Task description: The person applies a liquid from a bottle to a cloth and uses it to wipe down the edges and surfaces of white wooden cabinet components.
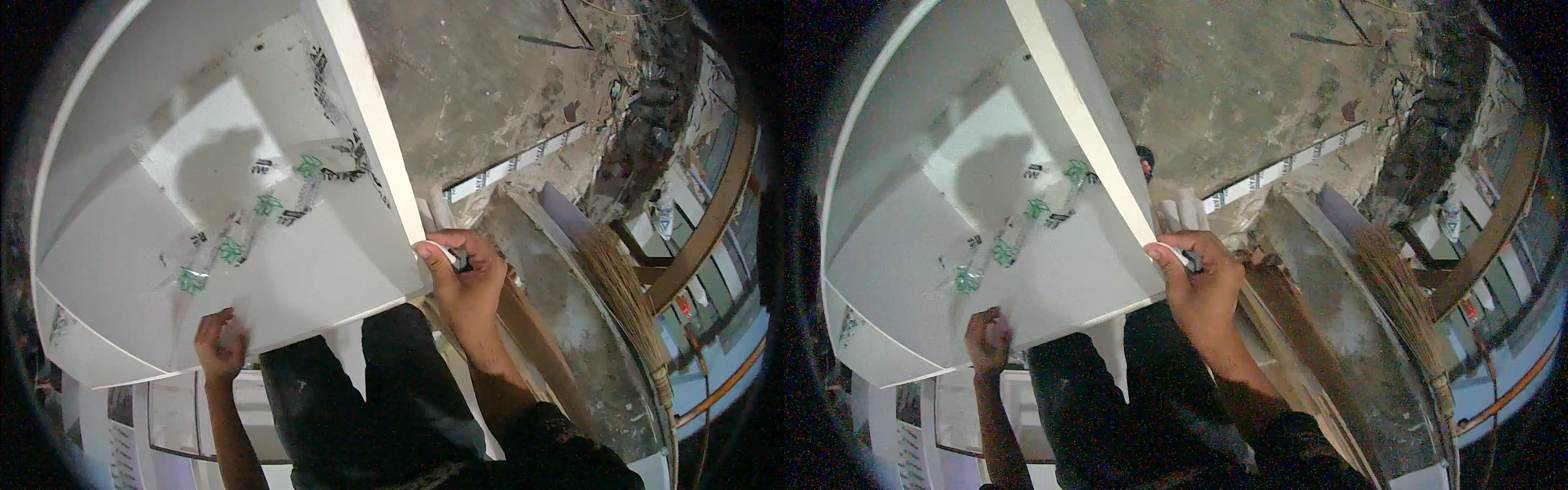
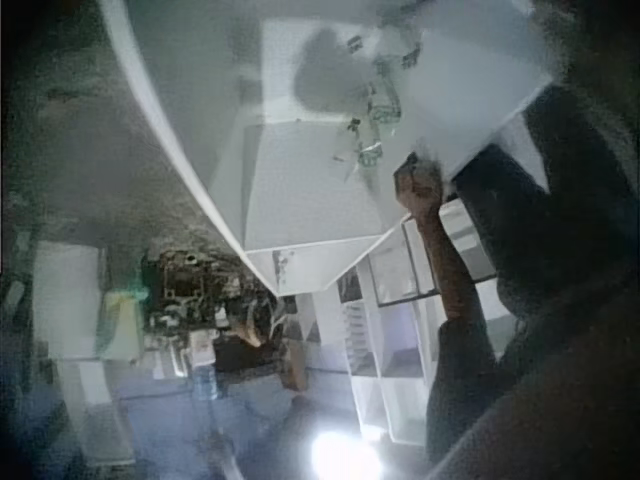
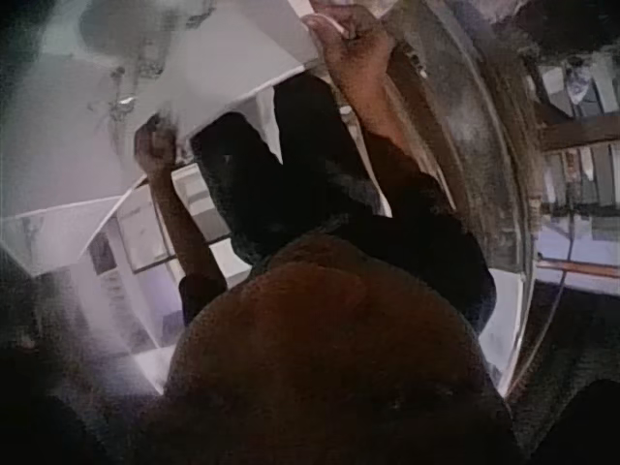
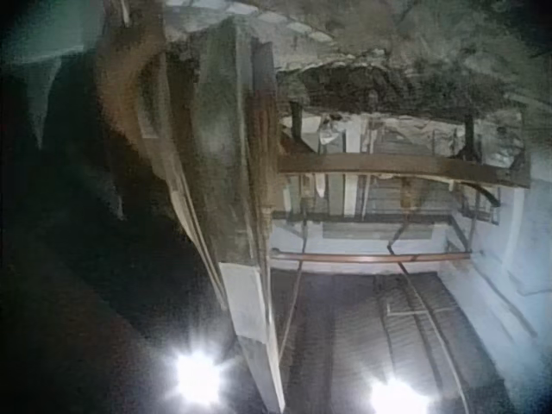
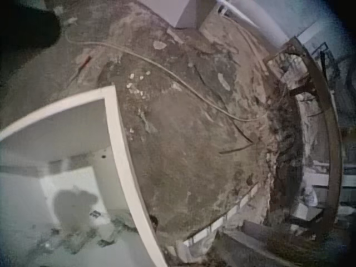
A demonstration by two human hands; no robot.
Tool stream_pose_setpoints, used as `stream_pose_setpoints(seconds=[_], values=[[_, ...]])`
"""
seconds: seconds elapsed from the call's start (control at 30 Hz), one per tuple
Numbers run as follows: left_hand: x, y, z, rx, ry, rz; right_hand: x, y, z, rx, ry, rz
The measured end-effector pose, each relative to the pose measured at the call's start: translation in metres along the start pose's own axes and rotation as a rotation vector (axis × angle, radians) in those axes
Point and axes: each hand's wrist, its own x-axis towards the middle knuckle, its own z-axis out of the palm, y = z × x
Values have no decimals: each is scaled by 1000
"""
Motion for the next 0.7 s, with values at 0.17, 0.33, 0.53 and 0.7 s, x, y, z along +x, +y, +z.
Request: stream_pose_setpoints(seconds=[0.17, 0.33, 0.53, 0.7], values=[[101, 64, -49, 450, 579, 267, -2, 2, 9, 98, 29, 77], [299, 186, -149, 434, 561, 628, -7, 9, 10, 42, 135, 40], [358, 205, -150, 612, -148, 348, 10, -8, 20, 105, 162, -84], [357, 199, -146, 477, 66, 528, 73, -68, 36, 25, 172, -117]])
